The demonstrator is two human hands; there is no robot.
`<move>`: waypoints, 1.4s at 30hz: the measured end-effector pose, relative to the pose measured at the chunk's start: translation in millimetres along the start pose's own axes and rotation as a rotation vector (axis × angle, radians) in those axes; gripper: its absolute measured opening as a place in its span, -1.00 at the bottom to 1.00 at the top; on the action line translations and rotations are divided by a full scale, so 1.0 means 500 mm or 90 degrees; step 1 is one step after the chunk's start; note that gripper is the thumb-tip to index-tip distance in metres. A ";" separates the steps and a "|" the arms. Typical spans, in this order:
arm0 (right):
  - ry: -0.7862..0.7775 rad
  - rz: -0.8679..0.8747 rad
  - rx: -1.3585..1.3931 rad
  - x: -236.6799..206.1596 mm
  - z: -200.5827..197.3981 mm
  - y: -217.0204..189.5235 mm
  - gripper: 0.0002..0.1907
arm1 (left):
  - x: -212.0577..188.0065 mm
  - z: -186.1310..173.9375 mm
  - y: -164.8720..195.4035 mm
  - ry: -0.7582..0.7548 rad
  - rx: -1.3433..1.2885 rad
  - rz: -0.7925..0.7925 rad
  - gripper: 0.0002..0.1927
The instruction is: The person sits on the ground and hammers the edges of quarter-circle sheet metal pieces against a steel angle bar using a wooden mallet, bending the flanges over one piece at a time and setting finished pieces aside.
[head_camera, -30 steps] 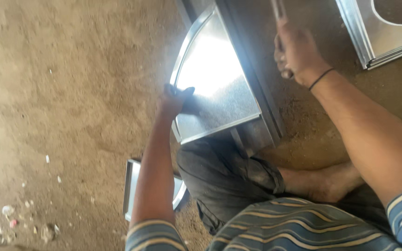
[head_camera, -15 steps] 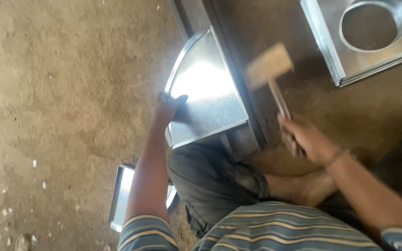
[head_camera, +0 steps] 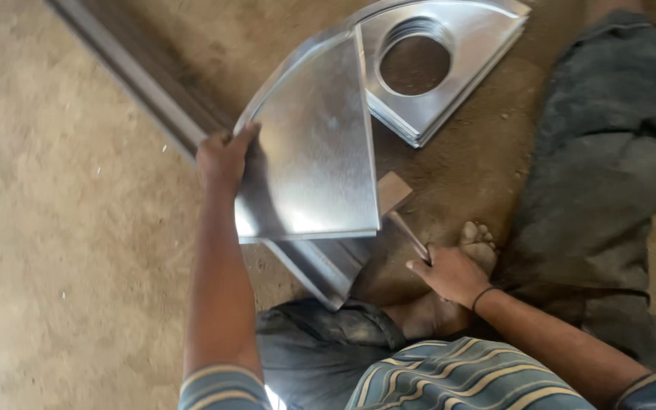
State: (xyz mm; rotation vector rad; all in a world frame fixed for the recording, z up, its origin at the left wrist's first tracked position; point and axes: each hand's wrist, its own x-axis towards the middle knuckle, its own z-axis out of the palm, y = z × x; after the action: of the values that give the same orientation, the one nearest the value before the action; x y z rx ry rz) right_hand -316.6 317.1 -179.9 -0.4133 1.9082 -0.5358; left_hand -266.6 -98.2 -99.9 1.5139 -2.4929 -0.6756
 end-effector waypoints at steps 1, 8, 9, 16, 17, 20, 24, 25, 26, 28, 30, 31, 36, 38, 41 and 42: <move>0.000 -0.008 -0.001 -0.002 -0.007 -0.001 -0.54 | 0.039 0.035 0.046 -0.036 0.043 -0.031 -0.31; -0.038 0.047 0.017 0.020 -0.037 -0.004 -0.55 | 0.032 0.333 0.284 -0.347 0.335 0.201 0.06; 0.008 -0.005 -0.017 0.025 -0.037 -0.004 -0.55 | -0.014 0.373 0.291 -0.439 0.348 0.233 0.11; -0.019 0.000 -0.005 0.035 -0.034 0.004 -0.53 | -0.196 0.458 0.221 -0.065 0.070 0.036 -0.40; -0.013 -0.013 0.001 0.031 -0.033 0.001 -0.52 | -0.198 0.460 0.210 0.022 -0.004 -0.043 -0.40; -0.033 0.024 0.012 0.020 -0.027 -0.022 -0.54 | -0.181 0.462 0.191 0.030 -0.445 -0.487 -0.31; -0.026 0.013 0.043 0.000 0.001 -0.057 -0.52 | -0.170 0.391 0.193 -0.083 -0.330 -0.328 -0.50; -0.027 0.024 0.047 -0.004 0.011 -0.063 -0.51 | -0.173 0.361 0.194 -0.049 -0.276 -0.308 -0.58; -0.021 0.027 0.039 -0.009 0.021 -0.067 -0.51 | -0.182 0.335 0.200 -0.031 -0.304 -0.335 -0.63; -0.009 0.050 0.022 -0.018 0.039 -0.069 -0.51 | -0.217 0.255 0.201 0.017 -0.366 -0.367 -0.62; -0.005 0.065 -0.016 -0.023 0.057 -0.064 -0.47 | -0.276 0.177 0.199 0.084 -0.421 -0.347 -0.55; -0.005 0.076 -0.033 -0.024 0.065 -0.059 -0.44 | -0.309 0.140 0.188 0.120 -0.444 -0.328 -0.52; 0.038 0.026 -0.092 -0.005 0.108 -0.026 -0.28 | -0.404 0.020 0.094 0.322 -0.707 -0.460 -0.33; 0.056 -0.007 -0.162 0.002 0.122 -0.006 -0.25 | -0.403 0.008 0.064 0.302 -0.755 -0.483 -0.39; 0.098 -0.051 -0.215 -0.004 0.132 0.021 -0.31 | -0.392 0.001 0.016 0.155 -0.786 -0.482 -0.47; 0.107 -0.057 -0.210 -0.008 0.138 0.024 -0.29 | -0.393 -0.001 -0.001 0.085 -0.799 -0.467 -0.48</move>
State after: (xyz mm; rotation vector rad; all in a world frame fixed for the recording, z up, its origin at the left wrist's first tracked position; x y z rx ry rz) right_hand -251.6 317.3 -206.5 -0.6877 2.1551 -0.3205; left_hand -171.5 72.6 -79.1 1.6443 -0.8329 -1.6759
